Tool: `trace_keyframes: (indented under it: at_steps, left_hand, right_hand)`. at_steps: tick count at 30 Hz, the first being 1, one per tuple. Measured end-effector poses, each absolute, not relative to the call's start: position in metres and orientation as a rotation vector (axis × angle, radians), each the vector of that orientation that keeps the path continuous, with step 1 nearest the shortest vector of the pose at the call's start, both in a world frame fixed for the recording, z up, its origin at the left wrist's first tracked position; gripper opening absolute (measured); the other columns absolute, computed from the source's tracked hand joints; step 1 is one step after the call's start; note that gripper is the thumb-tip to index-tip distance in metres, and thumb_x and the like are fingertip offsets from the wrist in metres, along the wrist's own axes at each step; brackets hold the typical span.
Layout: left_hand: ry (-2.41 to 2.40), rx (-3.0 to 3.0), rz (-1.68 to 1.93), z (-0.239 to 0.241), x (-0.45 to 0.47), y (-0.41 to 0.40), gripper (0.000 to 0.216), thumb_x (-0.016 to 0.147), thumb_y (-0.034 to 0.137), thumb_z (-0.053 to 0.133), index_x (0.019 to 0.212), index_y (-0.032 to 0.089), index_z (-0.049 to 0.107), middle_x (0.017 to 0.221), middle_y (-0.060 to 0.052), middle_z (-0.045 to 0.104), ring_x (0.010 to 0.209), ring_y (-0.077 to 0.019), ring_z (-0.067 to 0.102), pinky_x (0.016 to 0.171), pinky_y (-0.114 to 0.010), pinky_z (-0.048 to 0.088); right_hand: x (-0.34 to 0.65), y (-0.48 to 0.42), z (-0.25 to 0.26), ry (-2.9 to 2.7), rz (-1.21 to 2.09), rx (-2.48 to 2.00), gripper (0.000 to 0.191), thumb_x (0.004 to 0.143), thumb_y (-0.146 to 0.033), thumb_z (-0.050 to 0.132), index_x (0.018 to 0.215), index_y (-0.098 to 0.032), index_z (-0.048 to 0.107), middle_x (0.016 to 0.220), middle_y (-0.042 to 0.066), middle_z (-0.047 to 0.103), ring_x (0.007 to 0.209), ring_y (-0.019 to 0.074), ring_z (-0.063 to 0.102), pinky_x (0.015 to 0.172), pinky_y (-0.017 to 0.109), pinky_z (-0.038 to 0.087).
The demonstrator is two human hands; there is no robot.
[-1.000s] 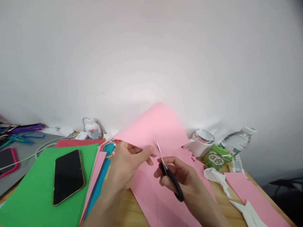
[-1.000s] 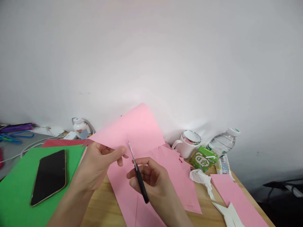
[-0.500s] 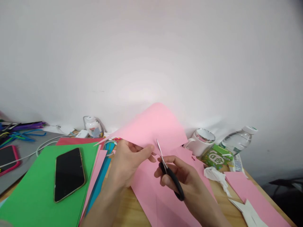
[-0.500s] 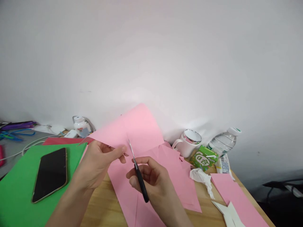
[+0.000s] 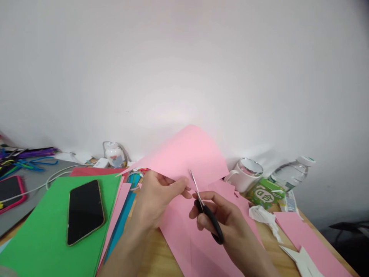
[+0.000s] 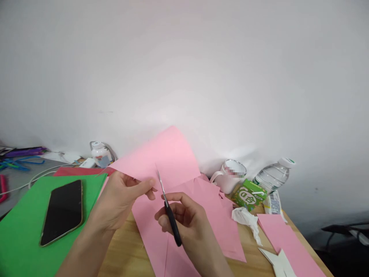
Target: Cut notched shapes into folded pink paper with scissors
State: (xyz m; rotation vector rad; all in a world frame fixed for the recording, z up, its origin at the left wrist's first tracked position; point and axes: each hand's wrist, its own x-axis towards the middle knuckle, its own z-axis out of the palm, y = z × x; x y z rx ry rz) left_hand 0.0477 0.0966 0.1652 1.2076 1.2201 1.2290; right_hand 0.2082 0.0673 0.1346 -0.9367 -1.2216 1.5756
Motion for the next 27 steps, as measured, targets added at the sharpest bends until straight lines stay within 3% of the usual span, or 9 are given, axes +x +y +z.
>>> trace_keyframes:
  at_steps: [13, 19, 23, 27]
  left_hand:
    - [1.055, 1.011, 1.241, 0.1663, 0.0523, 0.0975, 0.009, 0.063, 0.018, 0.070, 0.055, 0.015, 0.067, 0.052, -0.001, 0.063, 0.057, -0.0142, 0.061, 0.067, -0.028, 0.047]
    - [0.957, 0.926, 1.276, 0.1691, 0.0536, 0.0979, 0.034, 0.067, 0.023, 0.071, 0.041, 0.016, 0.049, 0.039, 0.008, 0.040, 0.044, -0.0105, 0.059, 0.058, -0.023, 0.045]
    - [0.989, 0.993, 1.275, 0.1682, 0.0534, 0.0976, 0.015, 0.066, 0.022, 0.071, 0.057, 0.016, 0.062, 0.052, 0.005, 0.058, 0.046, -0.0097, 0.061, 0.061, -0.023, 0.046]
    - [1.017, 1.023, 1.258, 0.1672, 0.0540, 0.0973, 0.011, 0.063, 0.021, 0.073, 0.059, 0.016, 0.064, 0.052, 0.004, 0.061, 0.048, -0.0116, 0.061, 0.059, -0.024, 0.047]
  right_hand:
    - [0.2082, 0.0675, 0.1303, -1.210, 1.549, -0.957, 0.023, 0.071, -0.025, 0.071, 0.092, -0.022, 0.062, 0.070, 0.000, 0.066, 0.058, 0.0078, 0.052, 0.053, 0.018, 0.039]
    - [0.2073, 0.0682, 0.1268, -1.216, 1.534, -0.946, 0.023, 0.071, -0.026, 0.071, 0.091, -0.022, 0.062, 0.070, 0.000, 0.066, 0.059, 0.0085, 0.053, 0.053, 0.018, 0.041]
    - [0.2067, 0.0682, 0.1270, -1.236, 1.520, -0.951, 0.025, 0.071, -0.030, 0.072, 0.092, -0.022, 0.061, 0.075, 0.002, 0.067, 0.064, 0.0107, 0.056, 0.059, 0.021, 0.044]
    - [0.2068, 0.0686, 0.1261, -1.271, 1.503, -0.976, 0.023, 0.073, -0.031, 0.071, 0.090, -0.021, 0.060, 0.080, 0.003, 0.067, 0.071, 0.0120, 0.058, 0.067, 0.023, 0.045]
